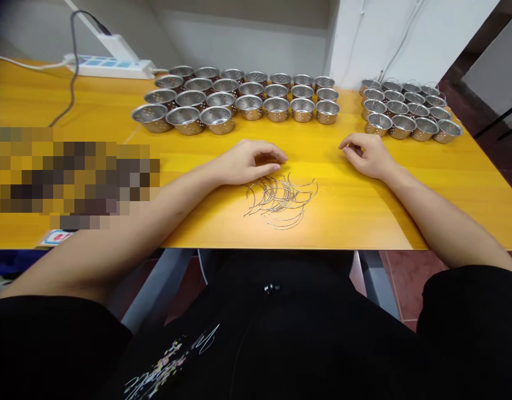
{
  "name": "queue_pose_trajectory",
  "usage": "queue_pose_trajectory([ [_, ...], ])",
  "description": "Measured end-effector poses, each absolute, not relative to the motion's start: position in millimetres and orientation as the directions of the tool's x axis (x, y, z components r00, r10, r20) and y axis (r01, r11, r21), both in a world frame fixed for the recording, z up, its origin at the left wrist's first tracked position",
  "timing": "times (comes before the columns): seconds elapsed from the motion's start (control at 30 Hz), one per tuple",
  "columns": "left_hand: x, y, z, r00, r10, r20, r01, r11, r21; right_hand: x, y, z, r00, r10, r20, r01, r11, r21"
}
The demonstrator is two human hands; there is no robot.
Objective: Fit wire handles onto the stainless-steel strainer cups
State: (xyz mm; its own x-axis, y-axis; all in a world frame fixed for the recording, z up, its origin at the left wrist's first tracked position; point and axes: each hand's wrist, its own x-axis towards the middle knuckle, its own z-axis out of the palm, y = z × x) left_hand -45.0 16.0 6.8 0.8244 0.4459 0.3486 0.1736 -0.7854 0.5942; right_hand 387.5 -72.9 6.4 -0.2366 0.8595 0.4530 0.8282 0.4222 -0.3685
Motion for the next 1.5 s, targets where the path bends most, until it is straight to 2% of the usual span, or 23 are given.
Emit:
queue_pose_trajectory([
  [0.3,-43.6,18.6,4.1,0.829,0.417,0.371,0.172,-0.823,0.541,371.1,-87.3,19.4,-0.337,0.891,0.303,0.821,0.436,-0.369],
  [0.43,-44.4,16.3,7.3,0.837,0.392,0.382,0.147,-0.833,0.533,360.9,-93.4,24.2,-0.384,0.877,0.289,0.782,0.475,-0.403],
  [0.57,-45.3,12.2,8.3,0.846,0.406,0.346,0.169,-0.819,0.548,339.8,-99.5,21.9,-0.425,0.847,0.318,0.696,0.531,-0.483],
  [0.77,-44.4,-1.5,8.7,0.840,0.446,0.309,0.219,-0.800,0.558,299.6,-93.3,17.1,-0.604,0.728,0.326,0.501,0.664,-0.555],
  [1.03,-42.0,-10.1,14.3,0.827,0.506,0.245,0.260,-0.731,0.631,276.8,-53.2,41.3,-0.777,0.624,0.087,0.428,0.624,-0.654],
  [1.17,-48.0,-5.3,15.0,0.830,0.492,0.263,0.220,-0.722,0.656,275.2,-35.1,46.2,-0.836,0.547,0.052,0.398,0.668,-0.629],
  [1.3,-54.0,-3.6,14.5,0.792,0.539,0.287,0.207,-0.679,0.704,270.4,-26.3,38.5,-0.871,0.488,0.064,0.372,0.736,-0.566],
  [1.5,-56.2,-3.9,12.0,0.765,0.562,0.314,0.193,-0.666,0.721,271.9,-34.5,26.7,-0.865,0.493,0.088,0.437,0.828,-0.351],
])
